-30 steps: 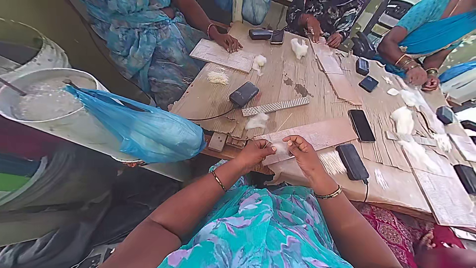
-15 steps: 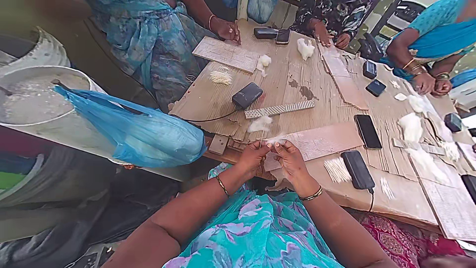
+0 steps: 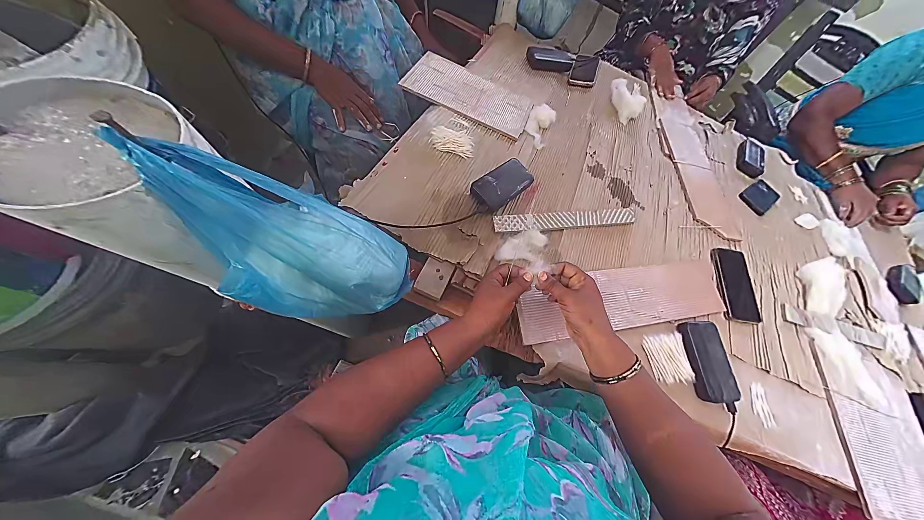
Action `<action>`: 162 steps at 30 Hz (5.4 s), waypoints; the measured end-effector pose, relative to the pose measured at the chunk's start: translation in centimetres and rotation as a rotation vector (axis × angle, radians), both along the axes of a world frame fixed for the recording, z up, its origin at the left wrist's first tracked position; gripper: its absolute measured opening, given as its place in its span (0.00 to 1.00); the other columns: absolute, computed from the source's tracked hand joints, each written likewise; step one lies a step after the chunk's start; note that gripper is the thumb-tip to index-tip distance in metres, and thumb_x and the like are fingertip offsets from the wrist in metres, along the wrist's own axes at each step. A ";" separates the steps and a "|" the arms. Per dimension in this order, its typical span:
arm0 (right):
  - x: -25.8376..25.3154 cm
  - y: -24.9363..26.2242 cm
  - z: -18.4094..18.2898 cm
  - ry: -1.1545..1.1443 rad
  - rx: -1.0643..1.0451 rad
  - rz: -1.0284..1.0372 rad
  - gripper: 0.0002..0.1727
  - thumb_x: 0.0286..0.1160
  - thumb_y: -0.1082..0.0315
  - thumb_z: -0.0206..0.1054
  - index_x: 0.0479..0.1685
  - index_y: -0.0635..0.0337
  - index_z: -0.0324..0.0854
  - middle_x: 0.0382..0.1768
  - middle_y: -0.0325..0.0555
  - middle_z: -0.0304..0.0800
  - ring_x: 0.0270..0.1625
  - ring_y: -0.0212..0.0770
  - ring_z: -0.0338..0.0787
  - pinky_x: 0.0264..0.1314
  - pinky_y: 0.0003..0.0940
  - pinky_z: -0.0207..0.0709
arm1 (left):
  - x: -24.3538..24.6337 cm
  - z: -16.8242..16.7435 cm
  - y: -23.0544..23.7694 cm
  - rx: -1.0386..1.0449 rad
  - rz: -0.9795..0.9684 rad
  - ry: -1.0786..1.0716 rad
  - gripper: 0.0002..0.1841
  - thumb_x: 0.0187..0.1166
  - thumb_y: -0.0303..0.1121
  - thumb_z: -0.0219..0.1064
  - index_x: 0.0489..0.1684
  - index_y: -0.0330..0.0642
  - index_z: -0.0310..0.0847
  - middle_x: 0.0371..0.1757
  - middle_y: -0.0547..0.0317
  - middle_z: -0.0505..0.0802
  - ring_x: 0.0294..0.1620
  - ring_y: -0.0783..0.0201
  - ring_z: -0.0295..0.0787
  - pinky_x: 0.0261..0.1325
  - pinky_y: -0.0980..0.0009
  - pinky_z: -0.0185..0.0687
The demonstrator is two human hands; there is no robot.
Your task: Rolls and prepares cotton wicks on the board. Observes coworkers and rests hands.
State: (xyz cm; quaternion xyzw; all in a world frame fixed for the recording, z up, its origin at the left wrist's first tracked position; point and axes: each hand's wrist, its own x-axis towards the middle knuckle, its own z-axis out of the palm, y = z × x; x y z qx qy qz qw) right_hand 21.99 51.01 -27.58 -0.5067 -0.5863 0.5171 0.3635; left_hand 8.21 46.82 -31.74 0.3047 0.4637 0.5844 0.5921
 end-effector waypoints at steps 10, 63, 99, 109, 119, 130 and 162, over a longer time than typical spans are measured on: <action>-1.4 7.3 -1.9 -0.526 0.177 -0.001 0.09 0.85 0.68 0.65 0.51 0.65 0.85 0.39 0.50 0.92 0.41 0.43 0.89 0.51 0.46 0.80 | -0.9 -0.5 1.2 -0.079 0.224 -0.041 0.05 0.88 0.33 0.64 0.45 0.41 0.80 0.36 0.62 0.82 0.30 0.72 0.73 0.36 0.76 0.71; 3.0 -4.5 1.6 0.145 -0.073 -0.125 0.24 0.73 0.87 0.64 0.67 0.59 0.78 0.41 0.43 0.86 0.33 0.32 0.85 0.38 0.25 0.82 | 0.0 1.7 -2.0 0.156 -0.305 0.223 0.03 0.84 0.27 0.68 0.46 0.37 0.84 0.36 0.61 0.87 0.35 0.73 0.81 0.43 0.75 0.79; 4.1 -4.6 0.3 0.082 0.068 -0.118 0.20 0.73 0.84 0.67 0.63 0.60 0.80 0.29 0.36 0.83 0.29 0.26 0.80 0.38 0.22 0.77 | -0.3 2.2 -1.9 0.033 -0.399 0.373 0.09 0.87 0.32 0.65 0.38 0.37 0.83 0.29 0.63 0.84 0.24 0.75 0.71 0.28 0.79 0.65; 3.2 -4.0 -3.1 -0.361 0.158 -0.125 0.24 0.76 0.72 0.72 0.72 0.56 0.78 0.41 0.49 0.91 0.40 0.42 0.90 0.49 0.44 0.82 | -1.2 1.0 -1.1 -0.136 -0.407 0.756 0.18 0.89 0.40 0.64 0.67 0.37 0.77 0.47 0.46 0.89 0.42 0.54 0.86 0.49 0.53 0.82; 2.5 -3.9 -4.5 -0.786 0.316 -0.166 0.38 0.74 0.62 0.73 0.87 0.53 0.64 0.63 0.60 0.83 0.68 0.67 0.78 0.65 0.71 0.63 | -2.4 1.3 -2.3 -0.175 -0.540 1.020 0.18 0.95 0.38 0.52 0.56 0.30 0.80 0.50 0.36 0.88 0.55 0.42 0.86 0.63 0.42 0.77; 4.0 -1.7 -4.6 -0.859 0.635 0.093 0.22 0.83 0.69 0.61 0.76 0.60 0.77 0.77 0.60 0.78 0.81 0.64 0.74 0.76 0.68 0.64 | -2.4 1.9 -2.3 -0.244 -0.523 1.194 0.18 0.92 0.40 0.54 0.59 0.34 0.84 0.56 0.37 0.91 0.63 0.41 0.87 0.66 0.39 0.78; 5.3 -1.1 -6.0 -1.066 0.694 0.626 0.43 0.89 0.37 0.40 0.95 0.58 0.50 0.96 0.48 0.48 0.97 0.49 0.45 0.91 0.72 0.28 | -2.6 1.7 -1.9 -0.198 -0.548 1.116 0.15 0.91 0.37 0.59 0.58 0.35 0.85 0.53 0.40 0.91 0.59 0.44 0.88 0.65 0.43 0.79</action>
